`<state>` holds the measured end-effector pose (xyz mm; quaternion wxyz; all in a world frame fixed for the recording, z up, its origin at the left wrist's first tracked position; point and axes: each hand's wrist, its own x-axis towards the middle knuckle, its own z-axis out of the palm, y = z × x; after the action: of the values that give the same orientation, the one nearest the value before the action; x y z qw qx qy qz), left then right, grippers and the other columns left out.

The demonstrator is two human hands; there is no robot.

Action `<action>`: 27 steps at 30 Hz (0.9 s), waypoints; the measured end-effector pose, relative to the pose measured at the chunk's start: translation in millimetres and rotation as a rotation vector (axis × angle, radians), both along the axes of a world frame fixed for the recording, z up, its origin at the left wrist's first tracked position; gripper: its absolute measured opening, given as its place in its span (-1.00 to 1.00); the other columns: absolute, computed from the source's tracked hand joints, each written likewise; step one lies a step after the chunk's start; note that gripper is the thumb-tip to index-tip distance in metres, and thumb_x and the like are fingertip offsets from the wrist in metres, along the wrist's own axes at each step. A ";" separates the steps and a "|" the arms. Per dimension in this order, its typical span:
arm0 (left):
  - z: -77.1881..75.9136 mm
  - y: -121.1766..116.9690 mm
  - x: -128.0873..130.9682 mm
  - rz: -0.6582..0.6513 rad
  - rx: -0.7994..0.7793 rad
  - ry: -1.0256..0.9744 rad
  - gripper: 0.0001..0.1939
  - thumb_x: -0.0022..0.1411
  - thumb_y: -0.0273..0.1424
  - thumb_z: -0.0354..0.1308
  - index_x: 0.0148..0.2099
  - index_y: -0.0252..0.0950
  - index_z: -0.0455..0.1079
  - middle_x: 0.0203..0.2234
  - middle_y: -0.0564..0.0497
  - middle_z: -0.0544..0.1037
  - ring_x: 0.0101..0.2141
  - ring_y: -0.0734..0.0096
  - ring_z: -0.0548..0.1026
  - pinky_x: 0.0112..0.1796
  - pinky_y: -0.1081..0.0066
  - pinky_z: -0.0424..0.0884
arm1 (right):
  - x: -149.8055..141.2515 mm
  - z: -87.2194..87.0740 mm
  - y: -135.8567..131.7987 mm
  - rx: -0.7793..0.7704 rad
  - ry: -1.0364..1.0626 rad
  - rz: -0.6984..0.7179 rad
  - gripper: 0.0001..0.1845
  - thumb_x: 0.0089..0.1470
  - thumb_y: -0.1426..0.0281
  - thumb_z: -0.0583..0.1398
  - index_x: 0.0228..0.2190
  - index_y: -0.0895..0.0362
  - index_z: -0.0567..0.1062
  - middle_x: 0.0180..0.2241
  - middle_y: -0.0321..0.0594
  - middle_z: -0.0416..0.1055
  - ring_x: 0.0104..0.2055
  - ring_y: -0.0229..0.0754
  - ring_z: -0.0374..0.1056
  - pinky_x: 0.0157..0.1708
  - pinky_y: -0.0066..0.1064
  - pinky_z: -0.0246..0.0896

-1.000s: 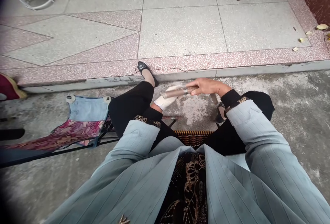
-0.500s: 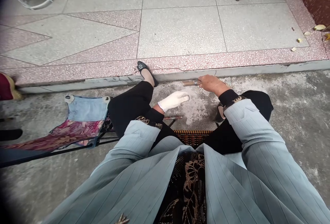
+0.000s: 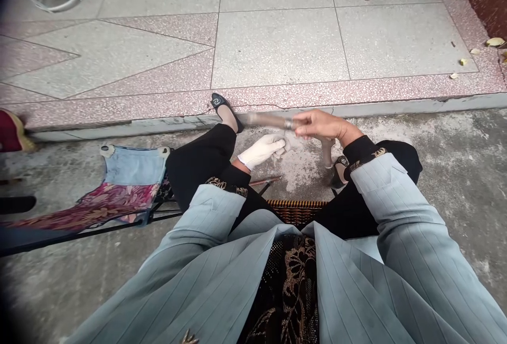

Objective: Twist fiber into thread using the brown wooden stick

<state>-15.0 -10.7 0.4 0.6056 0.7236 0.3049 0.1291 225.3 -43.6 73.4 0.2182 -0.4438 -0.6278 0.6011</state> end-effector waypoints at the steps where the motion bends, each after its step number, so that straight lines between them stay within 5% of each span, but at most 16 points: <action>1: -0.3 -1.9 1.3 -0.007 -0.024 -0.010 -0.55 0.26 -0.01 0.05 -0.31 -0.34 0.41 -0.61 0.03 0.39 -0.55 0.49 0.33 -0.45 0.45 0.32 | 2.5 -0.5 2.2 0.026 0.027 -0.135 -0.59 0.04 0.18 0.28 -0.12 0.16 0.50 -0.37 -0.26 0.42 -0.44 -0.30 0.24 -0.37 -0.40 0.22; 4: -0.2 -4.2 3.3 -0.033 -0.056 -0.016 -0.56 0.26 -0.01 0.07 -0.32 -0.32 0.41 -0.62 0.03 0.37 -0.58 0.50 0.27 -0.49 0.44 0.28 | 8.2 -8.8 9.2 0.060 -0.084 -0.451 -0.68 0.05 0.21 0.27 -0.23 0.16 0.47 -0.42 -0.25 0.36 -0.48 -0.29 0.21 -0.42 -0.40 0.19; 6: 0.5 -3.8 2.8 -0.049 -0.054 0.004 -0.57 0.25 -0.02 0.07 -0.32 -0.32 0.42 -0.64 0.05 0.35 -0.60 0.51 0.25 -0.52 0.44 0.24 | 11.3 -15.8 12.5 0.074 -0.265 -0.516 -0.73 0.05 0.25 0.25 -0.24 0.17 0.48 -0.44 -0.24 0.34 -0.48 -0.26 0.22 -0.43 -0.38 0.16; 12: 4.4 -1.8 0.0 -0.133 -0.026 0.062 -0.58 0.27 -0.06 0.02 -0.32 -0.34 0.41 -0.60 0.07 0.35 -0.60 0.55 0.22 -0.54 0.48 0.15 | 11.4 -23.8 13.7 0.232 -0.773 -0.360 -0.74 0.10 0.29 0.20 -0.18 0.13 0.54 -0.33 -0.14 0.44 -0.34 -0.14 0.29 -0.36 -0.33 0.09; 17: 6.8 2.0 -3.1 -0.126 0.091 0.079 -0.61 0.28 -0.11 0.01 -0.33 -0.34 0.41 -0.56 0.05 0.40 -0.54 0.51 0.27 -0.47 0.48 0.18 | 1.0 -29.6 12.0 0.215 -1.002 -0.078 -0.67 0.12 0.35 0.19 -0.07 0.14 0.53 -0.27 -0.02 0.49 -0.30 -0.07 0.34 -0.35 -0.32 0.10; 24: -0.8 9.3 -7.9 -0.002 0.084 0.080 -0.64 0.22 -0.11 0.08 -0.33 -0.33 0.43 -0.55 0.04 0.43 -0.54 0.47 0.29 -0.45 0.43 0.22 | -13.3 -33.5 -0.1 -0.105 -0.640 0.474 -0.69 -0.01 0.41 0.29 -0.16 0.06 0.62 -0.32 -0.23 0.55 -0.37 -0.20 0.35 -0.38 -0.38 0.13; 27: 0.2 8.6 -4.9 0.054 0.037 0.045 -0.62 0.20 -0.07 0.11 -0.30 -0.33 0.41 -0.57 0.03 0.41 -0.54 0.47 0.29 -0.47 0.44 0.23 | -9.2 -22.1 -1.1 -0.110 -0.376 0.483 -0.58 -0.02 0.36 0.31 -0.06 0.09 0.58 -0.33 -0.27 0.53 -0.39 -0.26 0.32 -0.37 -0.42 0.14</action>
<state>-19.9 -2.1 0.6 0.5814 0.7289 0.3356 0.1348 216.1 -44.7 51.4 -0.0755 -0.3964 -0.7109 0.5760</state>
